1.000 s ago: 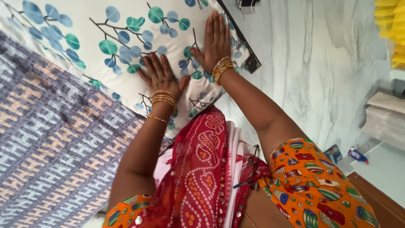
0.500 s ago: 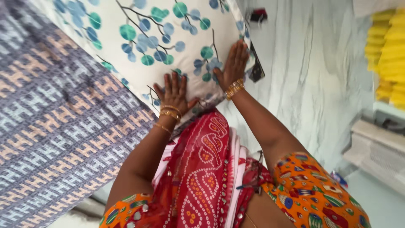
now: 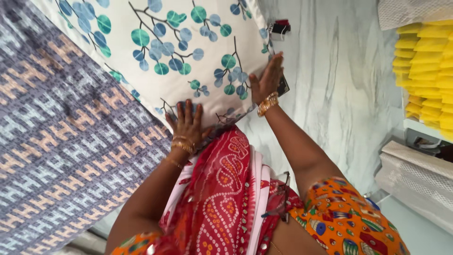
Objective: The person smooths a patterned bedsheet on a bed, then places and smooths two leaf-patterned pillowcases on the pillows. The person uses both hands to flatten the fabric and align the edges.
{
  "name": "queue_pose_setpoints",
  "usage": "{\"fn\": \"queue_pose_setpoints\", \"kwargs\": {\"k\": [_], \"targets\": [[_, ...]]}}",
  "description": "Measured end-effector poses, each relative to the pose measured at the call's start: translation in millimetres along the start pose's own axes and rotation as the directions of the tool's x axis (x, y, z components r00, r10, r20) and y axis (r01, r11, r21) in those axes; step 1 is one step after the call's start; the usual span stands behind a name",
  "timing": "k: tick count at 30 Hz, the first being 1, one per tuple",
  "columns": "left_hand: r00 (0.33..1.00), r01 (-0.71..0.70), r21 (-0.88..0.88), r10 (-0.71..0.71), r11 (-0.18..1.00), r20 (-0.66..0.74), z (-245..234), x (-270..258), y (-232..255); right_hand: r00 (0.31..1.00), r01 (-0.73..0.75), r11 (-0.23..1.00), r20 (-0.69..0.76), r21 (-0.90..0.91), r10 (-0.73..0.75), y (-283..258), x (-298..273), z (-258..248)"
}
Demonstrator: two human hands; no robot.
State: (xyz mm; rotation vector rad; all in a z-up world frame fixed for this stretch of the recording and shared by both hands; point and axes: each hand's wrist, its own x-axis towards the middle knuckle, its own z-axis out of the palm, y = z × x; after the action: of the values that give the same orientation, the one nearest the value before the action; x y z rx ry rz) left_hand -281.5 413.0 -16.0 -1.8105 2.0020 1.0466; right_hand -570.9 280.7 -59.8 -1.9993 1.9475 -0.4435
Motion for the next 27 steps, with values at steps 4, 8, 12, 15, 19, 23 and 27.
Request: {"fn": "queue_pose_setpoints", "kwargs": {"k": [4,8,12,15,19,23,27], "targets": [[0.999,0.028,-0.036,-0.027,0.999,0.035,-24,-7,19,0.984,0.155,0.987,-0.097,0.038,-0.151,-33,6,-12],[0.997,-0.055,-0.098,0.049,0.994,-0.065,-39,53,46,0.947,0.283,0.939,0.211,-0.197,-0.241,-77,22,14],[0.992,-0.067,0.001,0.067,0.998,-0.108,-28,84,40,0.946,0.307,0.922,0.182,-0.238,-0.268,-76,32,25],[0.984,-0.084,-0.034,0.078,0.996,-0.161,-20,74,37,0.944,0.323,0.931,0.127,-0.17,-0.305,-75,25,20],[0.941,-0.114,-0.158,0.056,0.981,-0.334,10,31,18,0.873,0.459,0.888,0.182,0.002,-0.452,-64,1,2],[0.941,-0.095,0.111,0.126,0.989,-0.313,46,23,-18,0.706,0.692,0.706,0.343,-0.148,-0.62,-38,-15,36],[0.997,0.002,-0.041,0.001,0.999,0.079,38,41,-15,0.72,0.676,0.727,0.321,-0.123,-0.615,-34,-16,57]]}}
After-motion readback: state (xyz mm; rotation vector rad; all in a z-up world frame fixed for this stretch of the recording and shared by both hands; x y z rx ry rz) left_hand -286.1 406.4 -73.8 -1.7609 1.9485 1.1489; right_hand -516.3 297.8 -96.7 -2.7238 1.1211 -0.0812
